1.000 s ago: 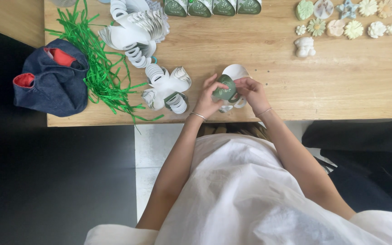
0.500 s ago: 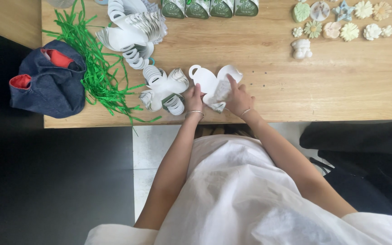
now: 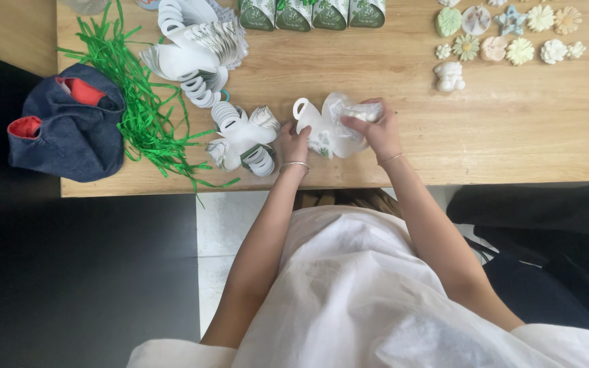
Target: Packaging shaped candles or soaps into decorative cardboard boxes and tying them with green ribbons.
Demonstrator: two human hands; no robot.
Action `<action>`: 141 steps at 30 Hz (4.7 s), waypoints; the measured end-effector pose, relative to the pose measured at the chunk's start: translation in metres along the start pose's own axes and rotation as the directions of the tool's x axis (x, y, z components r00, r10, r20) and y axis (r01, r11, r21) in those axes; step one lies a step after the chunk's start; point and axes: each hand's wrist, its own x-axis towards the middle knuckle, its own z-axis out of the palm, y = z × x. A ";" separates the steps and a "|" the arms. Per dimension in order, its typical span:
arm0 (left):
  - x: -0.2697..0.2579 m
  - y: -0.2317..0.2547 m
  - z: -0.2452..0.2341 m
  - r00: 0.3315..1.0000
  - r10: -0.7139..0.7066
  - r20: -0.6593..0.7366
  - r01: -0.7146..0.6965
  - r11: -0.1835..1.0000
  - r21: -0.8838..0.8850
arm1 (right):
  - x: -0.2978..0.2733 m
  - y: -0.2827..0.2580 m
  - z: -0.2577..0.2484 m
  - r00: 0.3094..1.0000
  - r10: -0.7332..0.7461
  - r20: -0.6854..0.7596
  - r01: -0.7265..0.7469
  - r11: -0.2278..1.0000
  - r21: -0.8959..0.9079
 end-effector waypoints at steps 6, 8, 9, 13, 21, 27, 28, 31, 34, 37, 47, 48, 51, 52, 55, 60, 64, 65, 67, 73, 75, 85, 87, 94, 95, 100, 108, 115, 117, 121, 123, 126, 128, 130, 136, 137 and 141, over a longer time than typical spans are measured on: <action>-0.078 0.098 0.038 0.883 0.469 -0.009 -0.398 0.761 0.513 | -0.010 -0.046 -0.030 0.997 0.080 -0.012 -0.070 0.931 0.358; -0.107 0.139 0.056 0.897 0.421 0.135 -0.442 0.842 0.309 | -0.014 -0.053 -0.031 0.980 0.192 0.041 -0.190 0.875 0.446; -0.102 0.136 0.061 0.895 0.426 0.132 -0.445 0.840 0.310 | -0.012 -0.049 -0.028 0.981 0.188 0.044 -0.188 0.875 0.447; -0.093 0.134 0.070 0.868 0.283 0.408 -0.295 0.955 -0.036 | -0.007 -0.030 -0.021 0.990 0.062 0.130 -0.126 0.806 0.578; -0.104 0.191 0.047 0.746 0.068 0.662 -0.161 0.984 0.081 | -0.018 -0.069 -0.037 0.877 0.274 0.395 -0.479 0.427 0.767; -0.087 0.184 0.029 0.721 0.034 0.692 0.059 0.992 -0.110 | -0.027 -0.083 -0.045 0.966 0.148 0.212 -0.258 0.545 0.798; -0.096 0.199 0.031 0.734 -0.006 0.679 0.150 0.977 -0.154 | -0.030 -0.088 -0.043 0.972 0.142 0.185 -0.233 0.560 0.795; -0.106 0.213 0.031 0.749 -0.074 0.658 0.259 0.948 -0.188 | -0.037 -0.096 -0.037 0.987 0.109 0.118 -0.159 0.558 0.814; -0.106 0.206 0.031 0.728 -0.099 0.679 0.234 0.966 -0.109 | -0.039 -0.094 -0.031 0.996 0.094 0.001 -0.055 0.572 0.819; -0.113 0.199 0.031 0.672 -0.055 0.738 0.059 0.998 0.021 | -0.039 -0.086 -0.026 0.979 0.024 -0.203 0.114 0.763 0.637; -0.147 0.216 0.050 0.729 0.255 0.636 -0.353 0.935 0.029 | -0.040 -0.089 -0.027 0.877 -0.177 -0.446 0.324 0.905 0.277; -0.146 0.215 0.049 0.728 0.257 0.635 -0.355 0.935 0.028 | -0.041 -0.092 -0.029 0.877 -0.179 -0.446 0.326 0.904 0.277; -0.131 0.198 0.042 0.733 0.316 0.603 -0.493 0.857 0.151 | -0.041 -0.099 -0.034 0.929 -0.064 -0.365 0.235 0.864 0.445; -0.119 0.184 0.037 0.724 0.345 0.597 -0.536 0.826 0.172 | -0.039 -0.099 -0.036 0.938 -0.099 -0.331 0.230 0.894 0.385; -0.080 0.151 0.018 0.710 0.360 0.605 -0.501 0.862 0.075 | -0.033 -0.109 -0.045 0.974 -0.115 -0.194 0.172 0.935 0.309; -0.113 0.208 0.022 0.709 0.124 0.695 0.096 0.958 -0.269 | -0.019 -0.119 -0.057 0.909 -0.412 0.059 0.415 0.908 -0.058; -0.124 0.196 0.039 0.685 -0.141 0.714 0.236 0.971 -0.035 | -0.016 -0.152 -0.051 0.793 -0.404 0.456 0.465 0.885 -0.024; -0.122 0.186 0.042 0.691 -0.134 0.710 0.155 0.987 0.036 | -0.014 -0.157 -0.049 0.751 -0.370 0.546 0.430 0.903 0.021; -0.120 0.193 0.045 0.708 -0.054 0.704 0.121 0.992 -0.046 | -0.004 -0.153 -0.045 0.792 -0.402 0.460 0.454 0.891 -0.002; -0.116 0.220 0.042 0.875 0.070 0.480 0.125 0.924 -0.362 | -0.004 -0.113 -0.044 0.989 -0.139 0.042 0.112 0.915 0.388; -0.113 0.219 0.044 0.908 0.067 0.413 0.121 0.904 -0.411 | -0.013 -0.100 -0.036 0.992 -0.118 0.043 0.090 0.907 0.411; -0.117 0.199 0.060 0.901 0.401 0.165 -0.365 0.907 -0.211 | -0.025 -0.070 -0.015 0.987 -0.073 0.146 -0.049 0.721 0.691; -0.122 0.203 0.061 0.881 0.459 0.116 -0.440 0.884 -0.156 | -0.032 -0.081 -0.016 0.986 -0.088 0.139 -0.039 0.696 0.717; -0.127 0.207 0.060 0.909 0.403 0.110 -0.392 0.914 -0.106 | -0.029 -0.074 -0.011 0.956 -0.031 0.291 -0.248 0.440 0.863; -0.123 0.200 0.058 0.932 0.351 0.087 -0.347 0.936 -0.056 | -0.027 -0.069 -0.008 0.963 0.003 0.270 -0.235 0.503 0.832; -0.126 0.188 0.059 0.935 0.326 0.143 -0.323 0.945 -0.040 | -0.025 -0.047 0.003 0.953 0.073 0.295 -0.295 0.462 0.837; -0.122 0.177 0.063 0.913 0.355 0.201 -0.355 0.934 -0.037 | -0.023 -0.022 0.002 0.878 0.029 0.478 -0.458 0.342 0.821; -0.111 0.216 0.049 0.916 0.398 -0.040 -0.399 0.903 -0.158 | -0.032 -0.057 -0.013 0.923 -0.034 0.384 -0.358 0.291 0.887; -0.107 0.224 0.041 0.913 0.395 -0.101 -0.408 0.889 -0.210 | -0.031 -0.068 -0.021 0.921 -0.031 0.389 -0.370 0.247 0.896; -0.113 0.227 0.031 0.907 0.406 -0.112 -0.419 0.843 -0.337 | -0.027 -0.081 -0.029 0.927 -0.078 0.367 -0.355 0.135 0.925; -0.116 0.223 0.028 0.906 0.410 -0.101 -0.418 0.839 -0.348 | -0.024 -0.088 -0.032 0.926 -0.096 0.366 -0.356 0.107 0.928; -0.120 0.216 0.024 0.909 0.409 -0.081 -0.413 0.858 -0.304 | -0.022 -0.102 -0.037 0.932 -0.138 0.336 -0.307 0.196 0.931; -0.121 0.216 0.022 0.918 0.389 -0.081 -0.396 0.879 -0.265 | -0.021 -0.111 -0.037 0.939 -0.167 0.302 -0.270 0.192 0.944; -0.122 0.216 0.022 0.916 0.392 -0.086 -0.400 0.881 -0.251 | -0.016 -0.108 -0.039 0.937 -0.218 0.272 -0.237 0.175 0.956; -0.122 0.209 0.020 0.918 0.384 -0.096 -0.396 0.899 -0.187 | -0.005 -0.105 -0.046 0.946 -0.283 0.156 -0.101 0.198 0.975; -0.122 0.208 0.020 0.924 0.371 -0.093 -0.382 0.908 -0.173 | -0.004 -0.103 -0.047 0.949 -0.285 0.137 -0.073 0.225 0.972; -0.121 0.204 0.020 0.926 0.369 -0.076 -0.377 0.909 -0.179 | -0.004 -0.101 -0.049 0.942 -0.304 0.142 -0.073 0.226 0.971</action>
